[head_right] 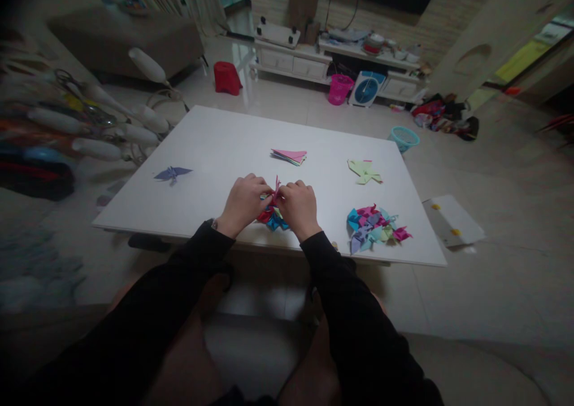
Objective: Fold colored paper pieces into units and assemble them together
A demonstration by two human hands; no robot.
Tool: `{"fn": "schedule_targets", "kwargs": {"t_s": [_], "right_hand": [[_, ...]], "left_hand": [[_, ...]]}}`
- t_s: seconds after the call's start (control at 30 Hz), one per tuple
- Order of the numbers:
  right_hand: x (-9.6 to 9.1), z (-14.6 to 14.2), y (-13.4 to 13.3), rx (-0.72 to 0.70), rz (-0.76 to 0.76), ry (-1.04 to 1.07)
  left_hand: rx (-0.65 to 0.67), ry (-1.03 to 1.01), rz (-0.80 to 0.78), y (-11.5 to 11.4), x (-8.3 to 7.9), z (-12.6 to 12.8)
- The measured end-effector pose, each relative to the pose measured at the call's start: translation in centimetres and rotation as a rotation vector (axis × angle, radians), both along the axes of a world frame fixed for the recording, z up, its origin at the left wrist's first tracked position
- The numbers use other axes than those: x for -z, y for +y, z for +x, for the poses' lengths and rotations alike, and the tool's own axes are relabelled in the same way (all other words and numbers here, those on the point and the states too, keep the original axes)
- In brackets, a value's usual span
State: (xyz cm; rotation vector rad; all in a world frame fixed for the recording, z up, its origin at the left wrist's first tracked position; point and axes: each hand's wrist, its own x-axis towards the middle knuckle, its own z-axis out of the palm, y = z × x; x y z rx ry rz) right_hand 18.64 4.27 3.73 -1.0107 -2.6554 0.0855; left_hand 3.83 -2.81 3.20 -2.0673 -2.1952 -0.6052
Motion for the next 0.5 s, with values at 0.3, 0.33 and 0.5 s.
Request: {"fn": "schedule_targets", "kwargs": {"t_s": [0.3, 0.33, 0.5], "right_hand": [[0.55, 0.55, 0.34, 0.006, 0.001, 0.034], [0.55, 0.62, 0.32, 0.007, -0.001, 0.034], [0.34, 0.27, 0.07, 0.007, 0.007, 0.031]], "left_hand": [[0.003, -0.021, 0.011, 0.00, 0.13, -0.04], [0.005, -0.026, 0.010, -0.05, 0.13, -0.10], [0.012, -0.057, 0.020, 0.02, 0.07, 0.17]]}}
